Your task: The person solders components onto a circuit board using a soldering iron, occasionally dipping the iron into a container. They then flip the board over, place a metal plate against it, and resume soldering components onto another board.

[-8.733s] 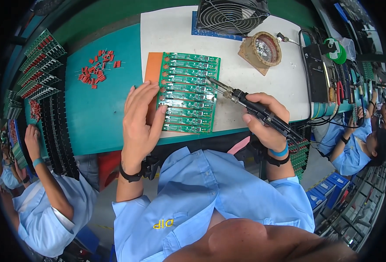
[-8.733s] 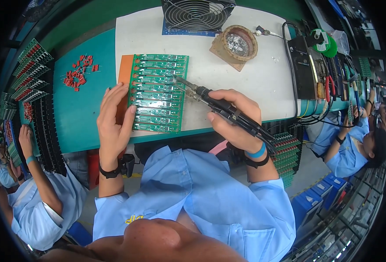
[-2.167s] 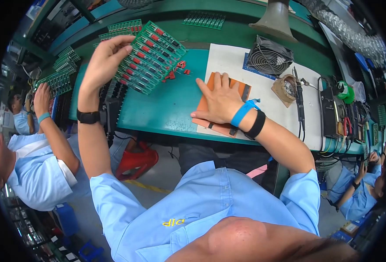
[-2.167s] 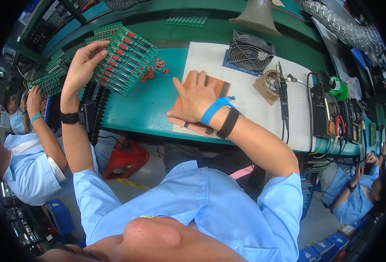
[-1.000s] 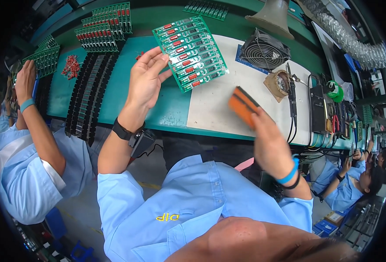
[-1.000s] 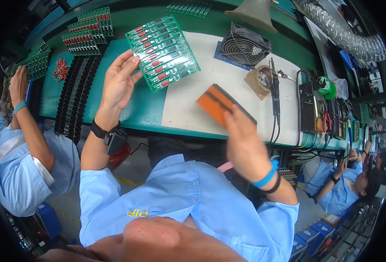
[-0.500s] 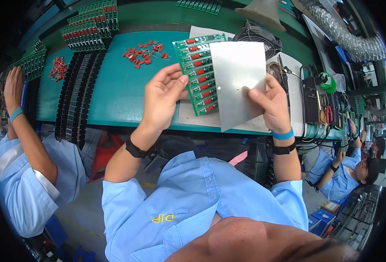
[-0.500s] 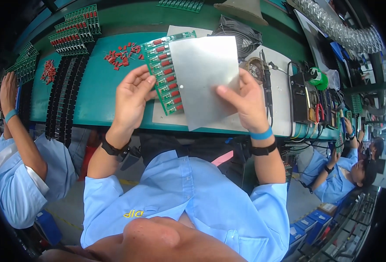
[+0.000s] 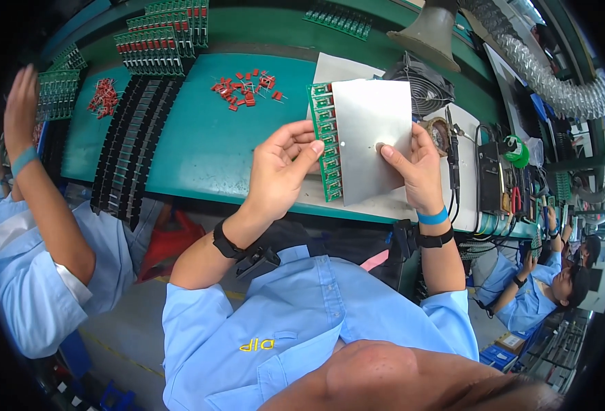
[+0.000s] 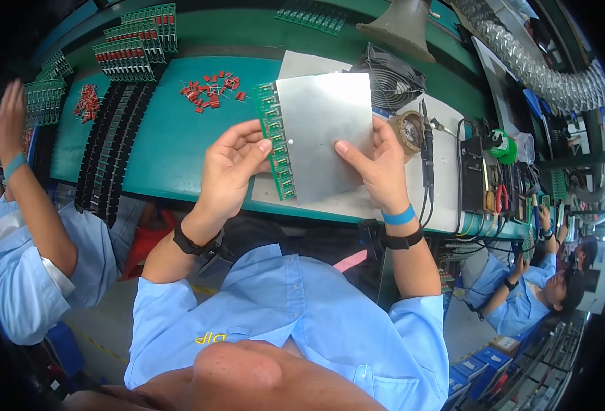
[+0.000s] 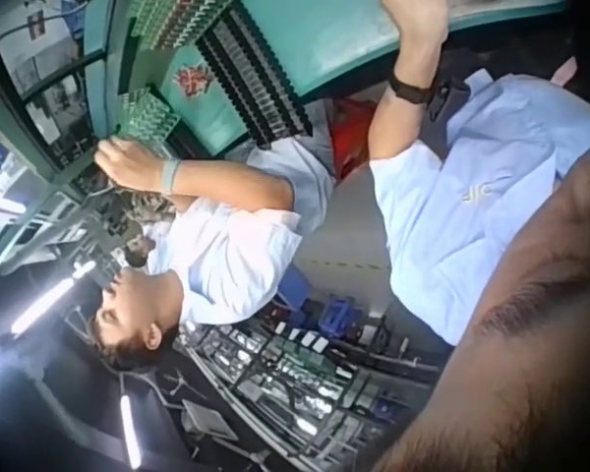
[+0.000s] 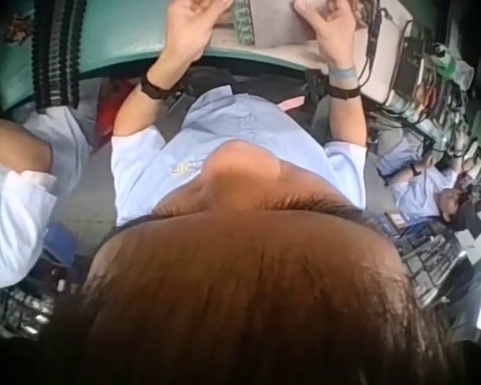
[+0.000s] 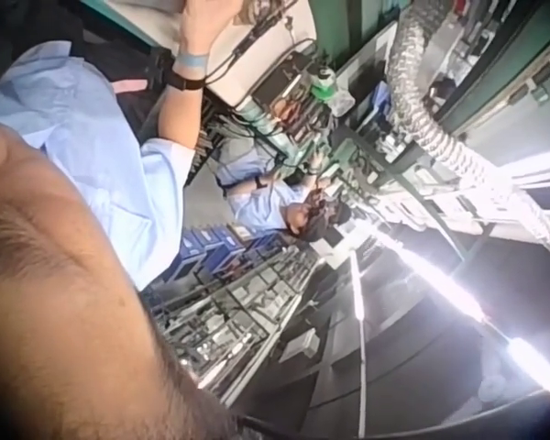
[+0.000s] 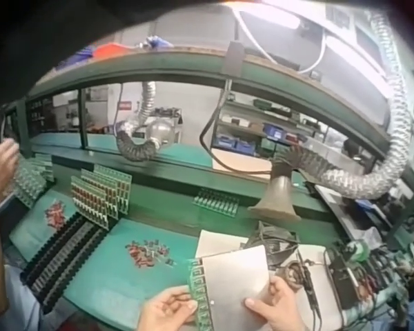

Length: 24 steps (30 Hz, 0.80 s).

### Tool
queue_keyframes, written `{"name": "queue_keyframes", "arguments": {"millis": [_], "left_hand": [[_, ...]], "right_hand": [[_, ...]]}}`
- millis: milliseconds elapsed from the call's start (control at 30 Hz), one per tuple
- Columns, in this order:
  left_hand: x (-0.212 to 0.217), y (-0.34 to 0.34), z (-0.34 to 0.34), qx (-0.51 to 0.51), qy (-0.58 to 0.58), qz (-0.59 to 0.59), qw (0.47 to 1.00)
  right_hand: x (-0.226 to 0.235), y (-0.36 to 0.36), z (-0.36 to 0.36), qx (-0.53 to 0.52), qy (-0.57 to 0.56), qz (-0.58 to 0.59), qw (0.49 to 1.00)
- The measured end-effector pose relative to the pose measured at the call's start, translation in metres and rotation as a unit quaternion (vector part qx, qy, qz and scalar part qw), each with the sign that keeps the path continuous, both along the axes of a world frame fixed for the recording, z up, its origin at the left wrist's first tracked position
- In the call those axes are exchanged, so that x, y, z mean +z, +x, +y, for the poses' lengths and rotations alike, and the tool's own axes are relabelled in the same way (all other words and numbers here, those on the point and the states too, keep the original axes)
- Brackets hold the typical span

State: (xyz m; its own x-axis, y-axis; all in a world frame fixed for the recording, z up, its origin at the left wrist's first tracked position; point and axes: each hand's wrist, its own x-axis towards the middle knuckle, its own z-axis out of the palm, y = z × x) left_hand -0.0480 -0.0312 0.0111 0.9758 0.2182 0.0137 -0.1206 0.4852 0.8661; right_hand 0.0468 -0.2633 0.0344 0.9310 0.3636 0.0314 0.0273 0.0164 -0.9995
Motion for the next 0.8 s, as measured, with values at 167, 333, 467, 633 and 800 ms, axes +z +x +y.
{"name": "queue_keyframes", "arguments": {"millis": [167,333,467,633,800], "left_hand": [[0.003,-0.004,-0.006,-0.001,0.035,0.008,0.999],[-0.002,-0.003,-0.006,-0.007,0.047,-0.031,0.998],[0.012,-0.008,-0.012,-0.026,0.035,-0.013,0.999],[0.017,-0.004,-0.014,0.008,0.072,-0.065,0.995],[0.026,-0.003,-0.021,0.007,0.118,-0.064,0.991]], "right_hand": [[-0.004,0.001,-0.006,0.004,0.006,-0.008,1.0],[-0.001,-0.002,-0.007,0.019,0.028,0.021,0.999],[0.005,-0.009,-0.011,0.009,0.033,0.033,0.999],[0.007,-0.013,-0.009,0.006,0.053,-0.011,0.999],[0.011,-0.023,-0.01,-0.005,0.055,-0.046,0.997]]}}
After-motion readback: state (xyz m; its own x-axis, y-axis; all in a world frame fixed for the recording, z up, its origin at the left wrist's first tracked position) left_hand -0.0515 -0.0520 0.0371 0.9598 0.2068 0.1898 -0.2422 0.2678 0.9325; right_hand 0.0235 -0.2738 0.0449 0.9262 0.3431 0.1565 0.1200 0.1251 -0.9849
